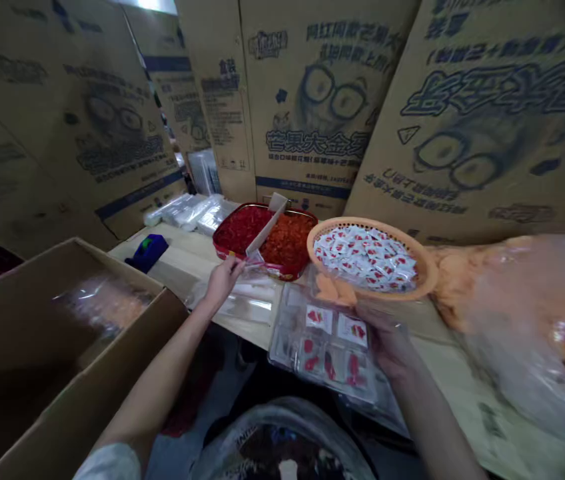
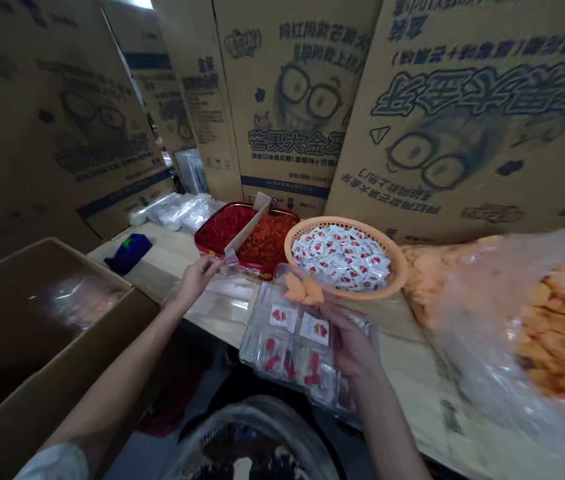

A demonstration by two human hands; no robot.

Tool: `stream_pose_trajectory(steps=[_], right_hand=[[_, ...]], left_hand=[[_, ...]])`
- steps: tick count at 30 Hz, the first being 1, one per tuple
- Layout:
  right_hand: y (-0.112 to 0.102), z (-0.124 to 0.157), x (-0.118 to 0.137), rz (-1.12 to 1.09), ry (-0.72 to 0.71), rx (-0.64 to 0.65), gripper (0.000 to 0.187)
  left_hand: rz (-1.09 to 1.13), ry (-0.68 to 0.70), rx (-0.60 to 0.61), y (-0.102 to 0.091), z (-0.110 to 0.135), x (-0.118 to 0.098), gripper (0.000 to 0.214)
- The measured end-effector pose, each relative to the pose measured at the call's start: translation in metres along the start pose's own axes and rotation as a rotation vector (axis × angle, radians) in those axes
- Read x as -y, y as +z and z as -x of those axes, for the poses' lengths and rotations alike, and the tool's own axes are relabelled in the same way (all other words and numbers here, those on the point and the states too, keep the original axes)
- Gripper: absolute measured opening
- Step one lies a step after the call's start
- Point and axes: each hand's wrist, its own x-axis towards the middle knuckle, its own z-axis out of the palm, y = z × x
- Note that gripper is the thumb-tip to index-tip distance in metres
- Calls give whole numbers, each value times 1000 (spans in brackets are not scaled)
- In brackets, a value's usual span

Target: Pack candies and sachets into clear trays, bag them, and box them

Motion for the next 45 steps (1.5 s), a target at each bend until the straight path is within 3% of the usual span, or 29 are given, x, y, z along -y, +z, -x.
stream_pose_trajectory(steps=[9,14,20,24,28,32,36,40,45], right_hand=[[-1,-6,1,-2,-6,62,15],[-1,-1,4,-58,28,39,20],[-9,-3,0,-31,-37,24,19],[-7,-3,2,-35,-32,77,17],[10,4,12,-48,-43,137,19],[34,11,13,-1,41,346,29],[53,7,-4,44,87,507,30],[59,-1,-20,96,163,492,22],[52,-9,-16,46,154,319,12]], left_hand=[[172,-88,-28,-11,9,-55,44],[282,-188,8,-13,25,-62,38],[378,-295,109,-19,39,-68,39],[387,-327,156,-19,50,-67,43],[403,-390,284,-14,65,-62,41],[487,-531,405,-4,75,-51,35],[575,-570,451,11,82,-33,32],[622,-579,432,19,88,-18,32],[616,-557,314,2,93,-20,29]])
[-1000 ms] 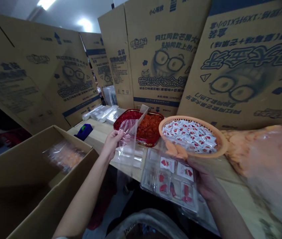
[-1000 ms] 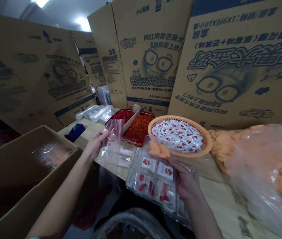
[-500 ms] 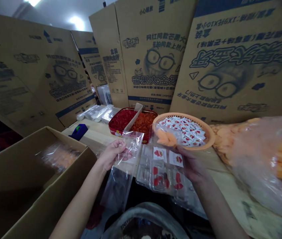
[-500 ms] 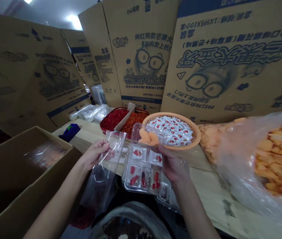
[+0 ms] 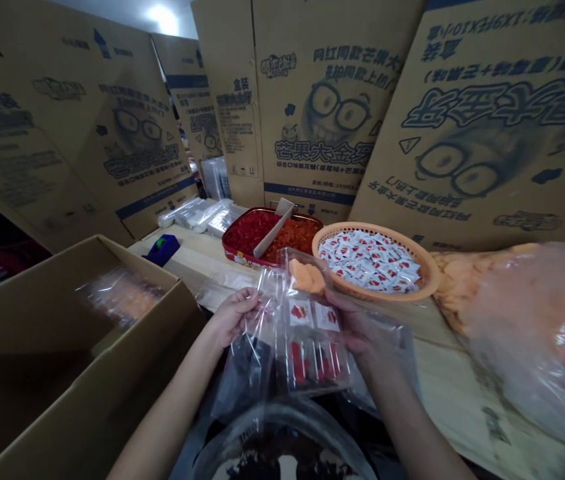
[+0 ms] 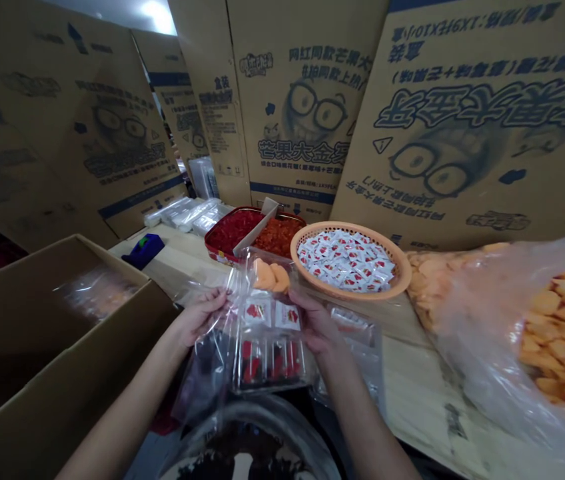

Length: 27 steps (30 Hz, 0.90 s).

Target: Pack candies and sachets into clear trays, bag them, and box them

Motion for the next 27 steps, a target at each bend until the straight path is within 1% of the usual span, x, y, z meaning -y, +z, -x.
stream_pose_trajectory(steps=[4,6,9,11,13,15,17,19,20,21,24,27], right_hand=[[-7,-1,8,-77,-26,-131,8],[-7,-1,10,-107,-49,-168,11],[-7,-2,9,-109,-88,-174,16],[-5,-4,6,-69,-120,-184,14],[-3,-8,1,-21,-159,-205,9],[-1,-11,-6,9,-207,-226,8],[2,-14,-13,12,-269,-227,13],[3,-15,-20,2,-311,-210,18],[3,-15,-22,-1,-315,-197,20],[3,-14,-24,-6,-313,-187,20],[1,-13,-26,-20,-290,-173,19],[-1,-11,-25,2,-287,-162,19]], left_hand=[[-15,49,-85,-10,11,-13,30],[-51,111,-144,-12,15,-17,32],[-146,254,-264,-8,21,-19,35],[-210,328,-311,0,25,-16,34],[-280,377,-318,11,28,-9,31],[-366,424,-290,22,30,2,27],[-473,465,-190,31,30,12,26],[-590,514,-71,37,27,21,33],[-656,549,-36,39,25,24,35],[-726,595,-27,39,22,25,35],[-956,730,-103,37,14,27,25],[-1197,779,-237,33,11,22,27]])
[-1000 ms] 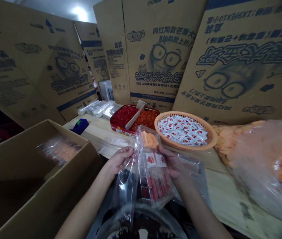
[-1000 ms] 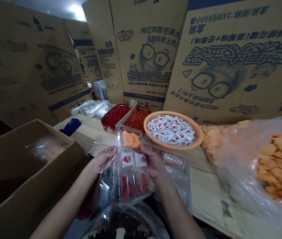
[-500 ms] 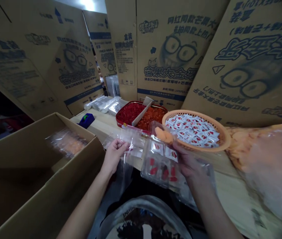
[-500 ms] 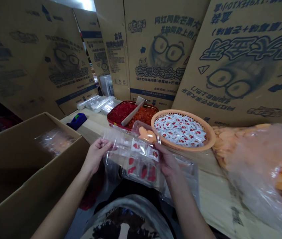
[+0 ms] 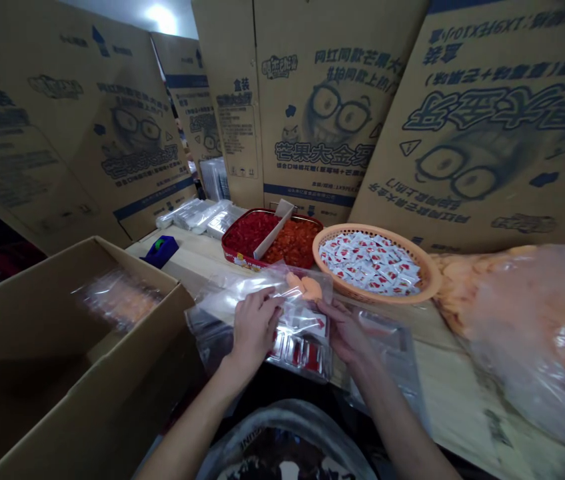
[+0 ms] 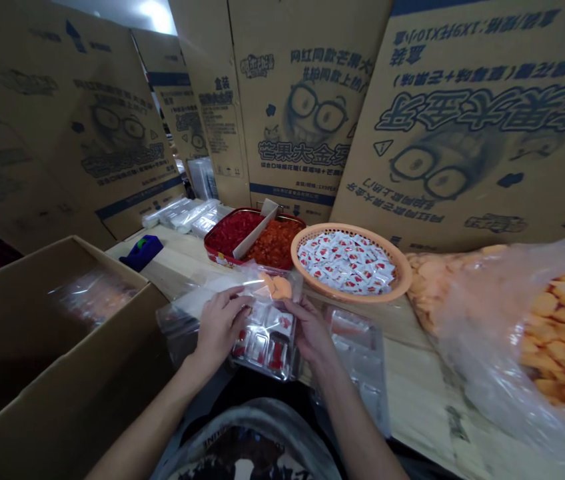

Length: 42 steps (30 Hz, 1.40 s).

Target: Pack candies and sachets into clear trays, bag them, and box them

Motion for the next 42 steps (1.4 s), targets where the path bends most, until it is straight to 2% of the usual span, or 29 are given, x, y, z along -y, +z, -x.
stream_pose_trajectory(steps=[1,3,5,7,8,10,13,16,19,21,27,32,36,42], right_hand=[[0,0,1,7,-5,5,20],[1,2,3,7,-13,20,23],[1,2,4,6,0,43,23],[1,3,4,15,22,67,23],[0,2,4,18,28,72,23],[-4,1,7,25,34,59,22],[-15,0,16,7,32,-13,18],[-25,2,30,-55,-3,-87,13],[-25,8,41,-89,-45,-92,13],[-18,12,40,-88,-37,-47,16],[11,16,12,-41,81,112,26],[12,10,0,-62,178,136,22],[10,9,6,-54,182,100,23],[7,11,4,-54,163,60,19]], left_hand=[[-74,1,-33,-2,-2,1,32],[-116,-9,-84,-6,-7,4,57],[27,-60,-39,-10,-13,8,86],[265,-167,75,-13,-19,15,99],[367,-232,114,-13,-22,19,97],[501,-369,113,-14,-25,27,76],[574,-495,7,-16,-26,37,38],[608,-540,-67,-17,-24,41,27],[670,-593,-85,-14,-20,39,23],[732,-638,-70,-9,-18,33,21],[978,-795,95,8,-8,11,29],[1107,-834,175,2,-1,2,36],[1154,-814,126,-9,5,6,34],[1027,-703,-58,-12,10,18,31]])
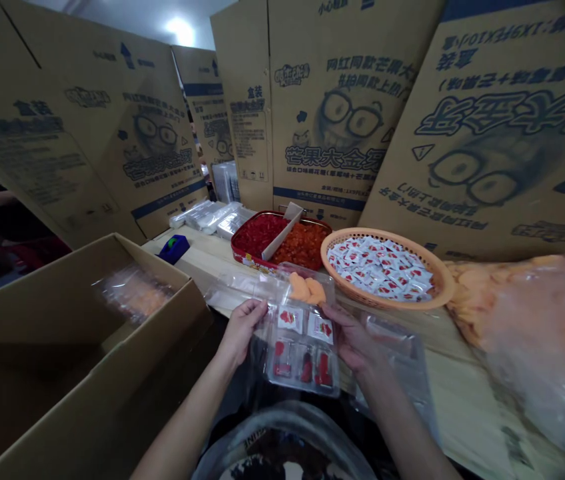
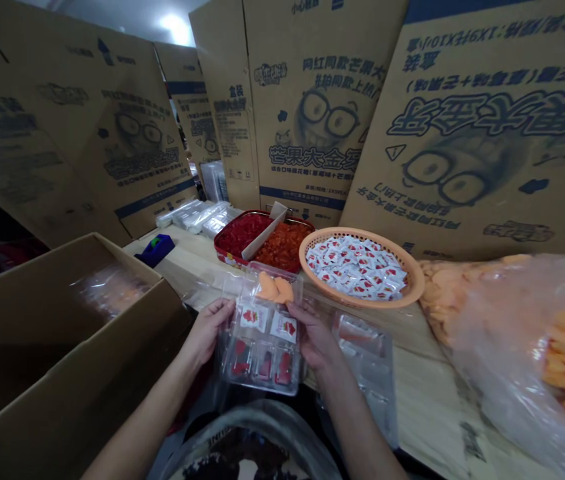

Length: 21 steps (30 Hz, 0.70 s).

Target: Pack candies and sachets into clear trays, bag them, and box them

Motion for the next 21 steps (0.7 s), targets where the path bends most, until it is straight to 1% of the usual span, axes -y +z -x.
stream_pose_trajectory(steps=[2,4,6,8,10,14,16,18,21], right_hand=[[-4,-1,-1,2,-13,-18,16],[-8,-1,2,-11,-56,-57,13],[-10,-2,10,-49,-135,-108,10],[-7,-2,22,-98,-234,-146,10],[1,-4,35,-131,-328,-132,11],[32,-12,53,-152,-492,-20,11],[48,-18,54,-182,-557,-5,9],[60,-24,51,-214,-585,-10,7],[66,-35,44,-239,-623,-9,4]], left_hand=[[-42,57,-36,-4,-2,0,31],[-83,100,-68,-8,-4,-1,31],[-120,133,-94,-11,-4,-3,32],[-149,153,-108,-12,-3,-3,33],[-195,170,-112,-11,0,-2,34],[-295,187,-81,-7,6,1,33],[-301,164,-48,-4,10,1,33],[-294,146,-27,-2,14,0,33],[-289,136,-18,-2,19,-2,33]])
